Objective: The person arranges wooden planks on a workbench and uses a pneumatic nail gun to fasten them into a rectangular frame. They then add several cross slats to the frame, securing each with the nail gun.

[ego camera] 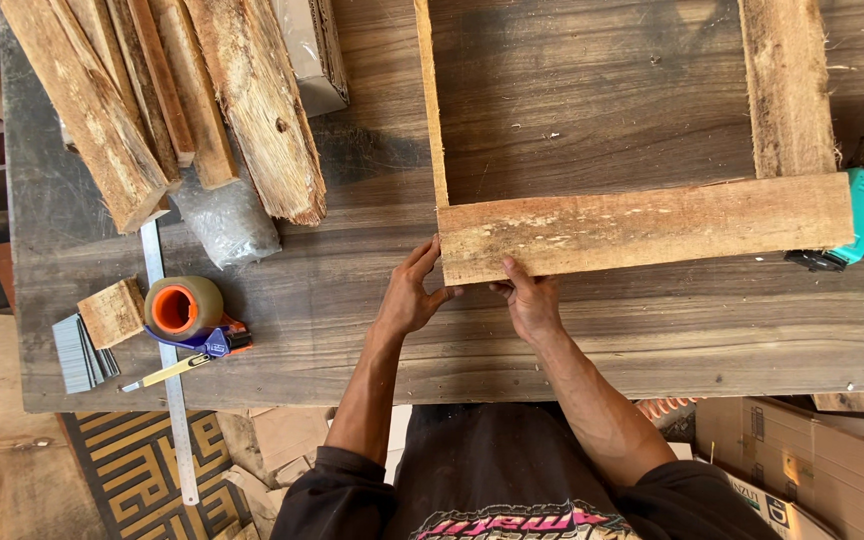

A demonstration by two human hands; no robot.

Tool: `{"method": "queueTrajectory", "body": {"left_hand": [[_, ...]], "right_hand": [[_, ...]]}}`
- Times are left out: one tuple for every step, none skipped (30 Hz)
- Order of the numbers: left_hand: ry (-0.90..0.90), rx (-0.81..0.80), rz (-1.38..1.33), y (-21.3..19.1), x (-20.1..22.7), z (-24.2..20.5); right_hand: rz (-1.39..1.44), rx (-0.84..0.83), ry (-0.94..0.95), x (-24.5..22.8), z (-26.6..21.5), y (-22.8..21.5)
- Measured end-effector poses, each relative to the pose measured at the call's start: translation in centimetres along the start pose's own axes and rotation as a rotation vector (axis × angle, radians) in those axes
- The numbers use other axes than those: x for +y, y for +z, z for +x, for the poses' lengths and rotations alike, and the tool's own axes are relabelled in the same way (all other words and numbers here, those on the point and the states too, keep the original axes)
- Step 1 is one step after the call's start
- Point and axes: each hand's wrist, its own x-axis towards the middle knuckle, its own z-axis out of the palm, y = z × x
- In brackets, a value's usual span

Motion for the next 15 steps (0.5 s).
{"method": "queueTrajectory", "body": {"left_hand": [[-0.001, 0.001, -0.001, 0.1, -0.5, -0.1], [0.011, 0.002, 0.005, 0.1, -0.9, -0.2], [0.026, 0.001, 0.009, 0.3, -1.3, -0.2], [0.027, 0.001, 0.007, 0.3, -1.2, -0.2], [0.027, 0.002, 0.004, 0.2, -1.1, -0.3], [0.028, 0.003, 0.001, 0.2, -0.9, -0.4], [0.032, 0.003, 0.0, 0.1, -0.9, -0.3], [0.033, -0.003, 0.007, 0.0, -0.9, -0.2], [0.028, -0.007, 0.013, 0.0, -0.8, -0.4], [0.026, -0.006, 0.011, -0.2, -0.5, -0.2], [0.035, -0.014, 0.016, -0.4, -0.2, -0.2], [0.045, -0.021, 0.02, -0.7, 0.2, -0.3], [0.046, -0.021, 0.021, -0.5, -0.1, -0.3], [0.047, -0.02, 0.023, -0.4, -0.3, -0.3], [0.048, -0.014, 0.026, -0.3, -0.6, -0.3]], "right_hand": [[-0.001, -0.001, 0.001, -0.4, -0.1, -0.1], [-0.074, -0.039, 0.051, -0.9, -0.2, -0.1], [-0.146, -0.076, 0.099, -1.4, -0.3, -0.3], [-0.147, -0.075, 0.097, -2.7, -0.8, -0.8], [-0.374, -0.21, 0.193, -3.9, -1.2, -1.1], [-0.601, -0.345, 0.288, -5.2, -1.7, -1.5], [-0.602, -0.343, 0.284, -6.2, -1.9, -1.4], [-0.849, -0.429, 0.108, -7.2, -2.1, -1.4], [-1.091, -0.514, -0.071, -8.1, -2.4, -1.4], [-1.094, -0.515, -0.068, -8.4, -2.1, -1.4], [-1.185, -0.495, -0.235, -8.4, -1.9, -1.5], [-1.271, -0.472, -0.403, -8.6, -1.7, -1.5], [-1.271, -0.471, -0.404, -9.0, -2.1, -1.2], [-1.359, -0.497, -0.442, -9.5, -2.6, -0.8], [-1.446, -0.526, -0.483, -9.9, -2.8, -0.3]]}}
